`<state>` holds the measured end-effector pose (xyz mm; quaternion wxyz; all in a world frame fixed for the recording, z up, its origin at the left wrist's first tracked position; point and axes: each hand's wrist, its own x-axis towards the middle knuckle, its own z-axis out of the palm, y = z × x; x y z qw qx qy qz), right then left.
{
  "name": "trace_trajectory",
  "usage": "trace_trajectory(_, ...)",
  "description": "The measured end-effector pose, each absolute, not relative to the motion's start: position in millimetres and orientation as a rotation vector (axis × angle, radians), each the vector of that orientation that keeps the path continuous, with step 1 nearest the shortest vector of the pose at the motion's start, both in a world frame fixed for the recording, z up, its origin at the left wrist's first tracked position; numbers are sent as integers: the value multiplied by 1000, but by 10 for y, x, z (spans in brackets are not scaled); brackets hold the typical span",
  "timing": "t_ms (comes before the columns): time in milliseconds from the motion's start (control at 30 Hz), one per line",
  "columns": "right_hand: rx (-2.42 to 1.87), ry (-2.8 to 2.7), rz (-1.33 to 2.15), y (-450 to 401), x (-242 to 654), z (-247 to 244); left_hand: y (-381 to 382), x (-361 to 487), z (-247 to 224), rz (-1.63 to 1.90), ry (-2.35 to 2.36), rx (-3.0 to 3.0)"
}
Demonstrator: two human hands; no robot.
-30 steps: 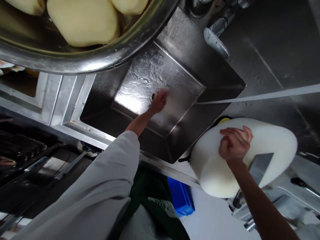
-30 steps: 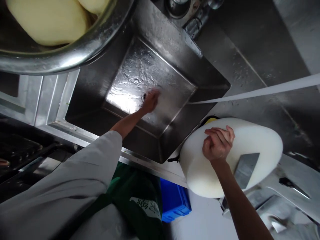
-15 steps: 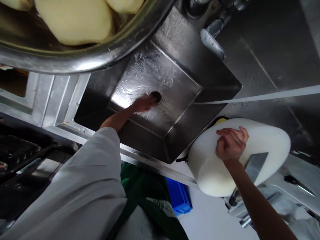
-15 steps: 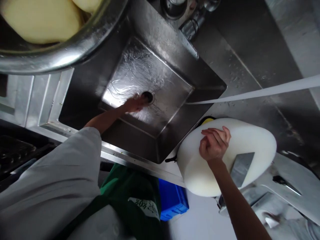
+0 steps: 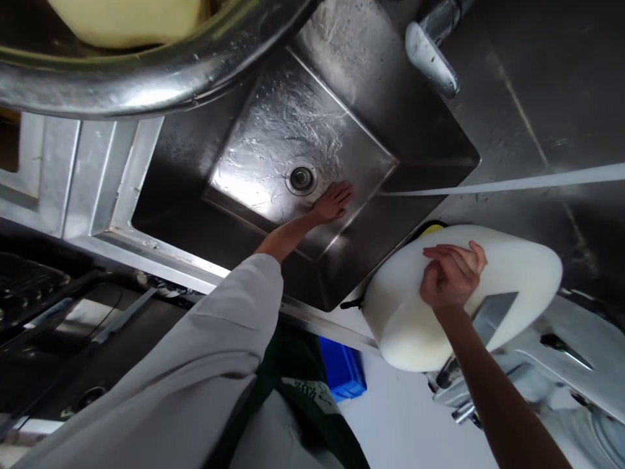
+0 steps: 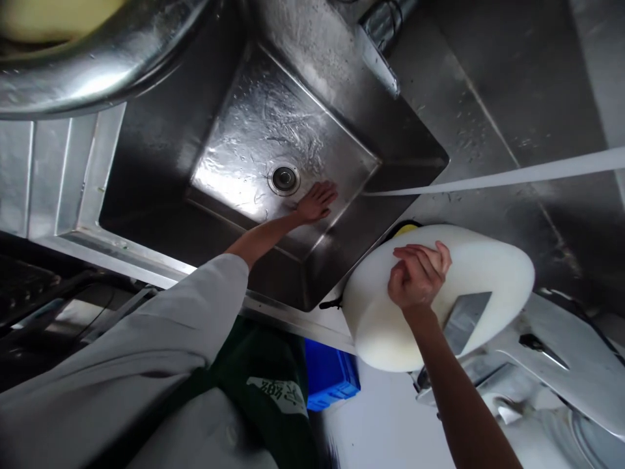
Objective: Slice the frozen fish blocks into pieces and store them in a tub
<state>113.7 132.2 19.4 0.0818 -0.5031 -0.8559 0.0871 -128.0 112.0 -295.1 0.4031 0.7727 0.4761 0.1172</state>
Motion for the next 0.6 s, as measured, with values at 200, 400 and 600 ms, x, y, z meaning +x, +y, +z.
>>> trace_trajectory(200,-1512,-2528,293,1310,1138,194,575,-1862,-2846,316,546,1892)
trace_trajectory(400,-1441,-2516,274,1310,1132,174,1196,-3000,-2742,146,1277,1881)
trace_trajectory(600,-1563,-2493,329,1308,1130,179,2299,-3194,-1941,320,1681,1992)
